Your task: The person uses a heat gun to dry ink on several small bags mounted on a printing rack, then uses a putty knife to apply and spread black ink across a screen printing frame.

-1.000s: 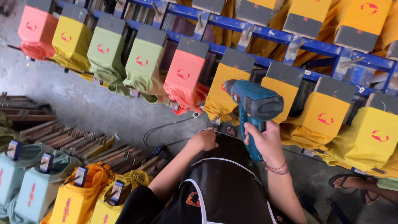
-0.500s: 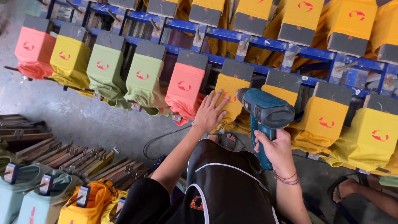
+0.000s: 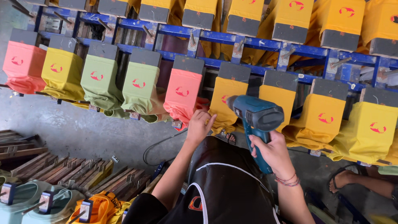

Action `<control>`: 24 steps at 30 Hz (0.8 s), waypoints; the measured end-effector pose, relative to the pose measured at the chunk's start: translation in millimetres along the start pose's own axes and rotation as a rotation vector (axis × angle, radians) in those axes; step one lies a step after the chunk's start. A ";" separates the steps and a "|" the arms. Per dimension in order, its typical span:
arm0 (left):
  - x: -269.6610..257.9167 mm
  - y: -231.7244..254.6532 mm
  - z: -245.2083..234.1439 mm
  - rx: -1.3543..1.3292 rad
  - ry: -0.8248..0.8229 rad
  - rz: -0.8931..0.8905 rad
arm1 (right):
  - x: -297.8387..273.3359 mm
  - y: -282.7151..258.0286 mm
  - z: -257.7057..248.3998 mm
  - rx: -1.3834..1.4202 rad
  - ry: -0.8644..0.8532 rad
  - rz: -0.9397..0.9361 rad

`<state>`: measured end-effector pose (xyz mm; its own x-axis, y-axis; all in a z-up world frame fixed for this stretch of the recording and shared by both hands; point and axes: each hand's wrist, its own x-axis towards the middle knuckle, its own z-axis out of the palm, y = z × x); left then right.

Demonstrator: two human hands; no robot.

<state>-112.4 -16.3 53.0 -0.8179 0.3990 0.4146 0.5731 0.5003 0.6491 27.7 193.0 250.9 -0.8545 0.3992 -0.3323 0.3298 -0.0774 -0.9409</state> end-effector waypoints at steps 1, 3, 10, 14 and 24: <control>6.5 4.5 -1.0 0.031 0.021 0.075 | 1.2 5.0 -1.7 -0.020 0.018 0.013; 18.1 14.1 -2.6 0.057 0.038 0.151 | 2.7 6.5 0.1 -0.042 0.043 0.029; 33.0 21.7 9.8 0.338 -0.249 0.235 | 6.1 3.7 4.6 -0.054 0.110 0.030; 34.8 28.9 -12.2 0.176 -0.170 0.181 | 3.6 9.5 8.5 -0.054 0.105 0.055; 15.6 -7.6 -18.4 -0.054 -0.068 0.169 | 8.3 -5.6 29.0 0.005 0.090 0.037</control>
<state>-130.5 -28.0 66.3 -0.7039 0.5256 0.4778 0.6969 0.3807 0.6078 7.1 170.3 251.5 -0.8021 0.4763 -0.3602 0.3586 -0.0983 -0.9283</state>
